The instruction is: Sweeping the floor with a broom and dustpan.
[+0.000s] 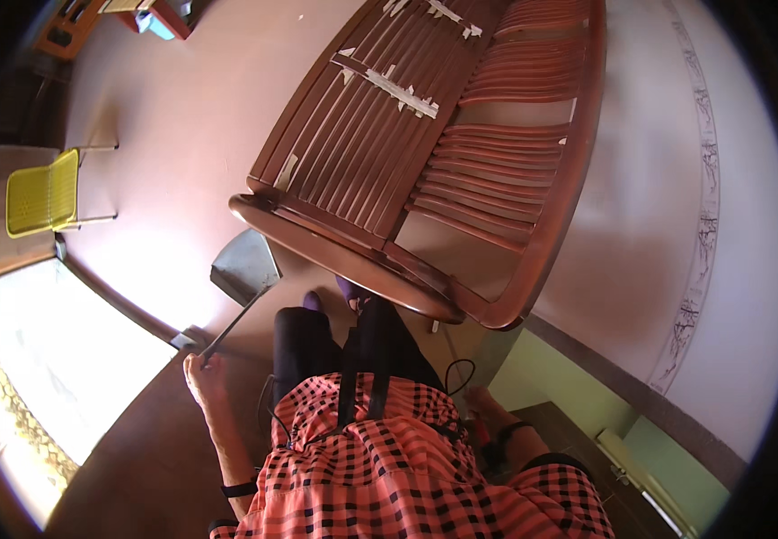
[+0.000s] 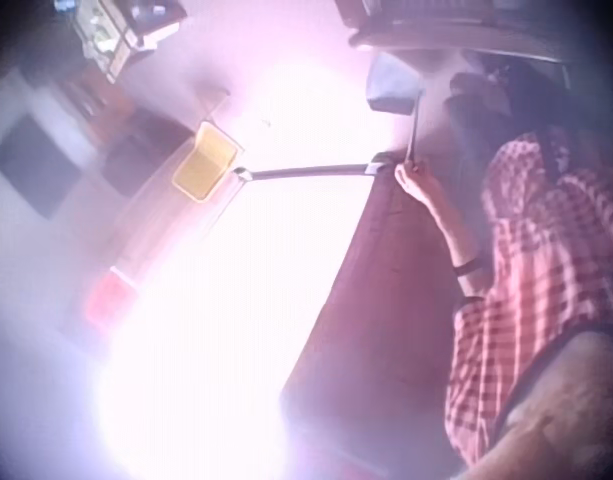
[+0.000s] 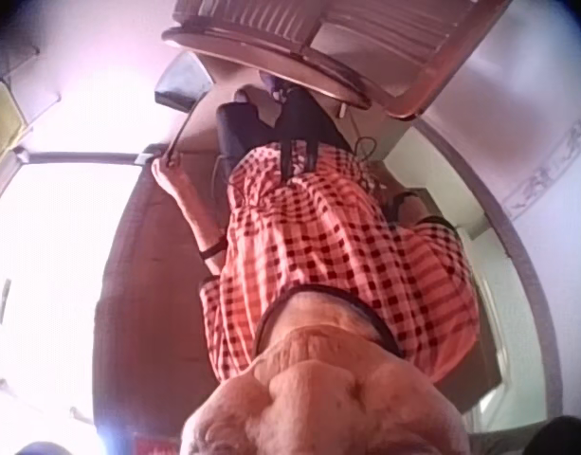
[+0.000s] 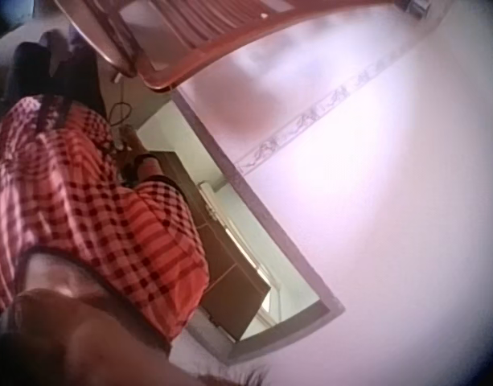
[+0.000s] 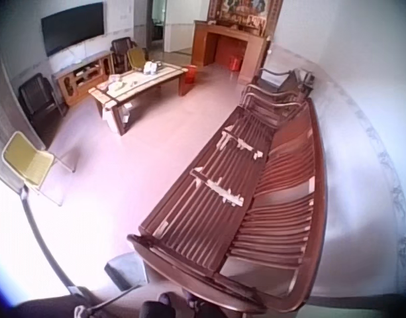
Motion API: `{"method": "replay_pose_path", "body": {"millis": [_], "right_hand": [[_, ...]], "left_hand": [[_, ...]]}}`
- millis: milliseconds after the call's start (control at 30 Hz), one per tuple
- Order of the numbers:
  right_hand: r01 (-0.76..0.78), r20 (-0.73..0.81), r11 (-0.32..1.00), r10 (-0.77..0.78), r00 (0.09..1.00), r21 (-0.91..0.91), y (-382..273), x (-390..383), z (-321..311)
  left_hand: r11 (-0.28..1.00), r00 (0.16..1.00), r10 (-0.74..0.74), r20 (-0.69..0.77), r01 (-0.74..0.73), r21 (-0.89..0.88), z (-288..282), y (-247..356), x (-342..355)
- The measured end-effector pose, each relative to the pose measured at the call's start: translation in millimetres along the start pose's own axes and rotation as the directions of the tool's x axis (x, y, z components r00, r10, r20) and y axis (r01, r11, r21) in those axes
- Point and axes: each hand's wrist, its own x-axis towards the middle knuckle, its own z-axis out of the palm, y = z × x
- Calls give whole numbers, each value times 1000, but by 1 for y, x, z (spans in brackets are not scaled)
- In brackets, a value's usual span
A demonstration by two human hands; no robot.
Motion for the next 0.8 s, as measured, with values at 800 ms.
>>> {"method": "replay_pose_path", "body": {"millis": [800], "right_hand": [[370,41,612,-482,875,-699,-119,-12,268]], "left_hand": [[828,864,-70,499,-229,512,111,163,245]]}}
